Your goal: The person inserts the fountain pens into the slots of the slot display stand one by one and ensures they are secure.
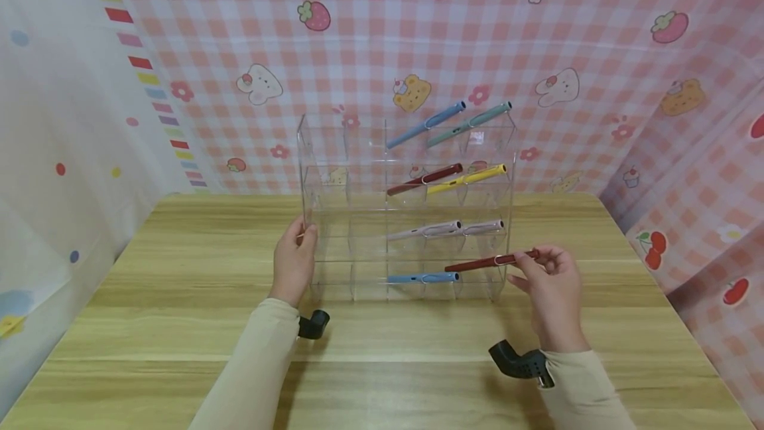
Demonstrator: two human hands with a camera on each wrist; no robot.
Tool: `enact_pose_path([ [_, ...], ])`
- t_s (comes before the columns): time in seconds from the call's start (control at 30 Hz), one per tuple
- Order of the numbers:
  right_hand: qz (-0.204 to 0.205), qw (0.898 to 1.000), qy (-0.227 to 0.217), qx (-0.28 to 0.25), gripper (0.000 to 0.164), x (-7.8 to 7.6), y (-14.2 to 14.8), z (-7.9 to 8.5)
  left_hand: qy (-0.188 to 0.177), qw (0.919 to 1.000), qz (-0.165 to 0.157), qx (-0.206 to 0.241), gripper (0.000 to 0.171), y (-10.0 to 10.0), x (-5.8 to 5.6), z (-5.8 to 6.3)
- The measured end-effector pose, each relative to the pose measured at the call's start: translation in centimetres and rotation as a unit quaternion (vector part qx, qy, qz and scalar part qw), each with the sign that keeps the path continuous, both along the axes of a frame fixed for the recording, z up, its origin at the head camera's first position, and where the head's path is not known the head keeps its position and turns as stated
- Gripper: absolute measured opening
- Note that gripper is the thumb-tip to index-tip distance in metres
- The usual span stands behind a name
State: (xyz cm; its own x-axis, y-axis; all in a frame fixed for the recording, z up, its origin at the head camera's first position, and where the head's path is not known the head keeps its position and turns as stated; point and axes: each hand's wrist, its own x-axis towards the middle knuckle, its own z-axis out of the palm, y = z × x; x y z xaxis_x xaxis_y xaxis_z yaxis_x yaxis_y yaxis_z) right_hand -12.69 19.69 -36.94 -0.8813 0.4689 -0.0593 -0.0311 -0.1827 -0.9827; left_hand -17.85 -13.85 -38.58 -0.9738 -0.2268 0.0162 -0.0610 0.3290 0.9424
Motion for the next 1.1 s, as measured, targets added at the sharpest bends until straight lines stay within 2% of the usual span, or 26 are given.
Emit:
enact_pose_path([
  [0.2, 0.004, 1.0, -0.003, 0.019, 0.021, 0.1, -0.9, -0.8, -0.001, 1.0, -0.001, -0.001, 0.038, 0.0, 0.0, 0.0],
  [0.57, 0.017, 0.999, -0.001, 0.03, 0.022, -0.2, -2.1, -2.4, 0.0, 1.0, -0.003, 0.001, 0.039, -0.1, -0.1, -0.1],
  [0.8, 0.023, 1.0, -0.013, 0.015, 0.023, -0.2, -2.7, -3.2, 0.005, 1.0, -0.006, -0.003, 0.039, -0.1, -0.1, -0.1],
  [1.1, 0.02, 0.999, -0.019, 0.033, 0.023, -0.1, -3.3, -3.9, 0.004, 0.9999, -0.009, 0.002, 0.036, -0.2, -0.1, -0.1],
])
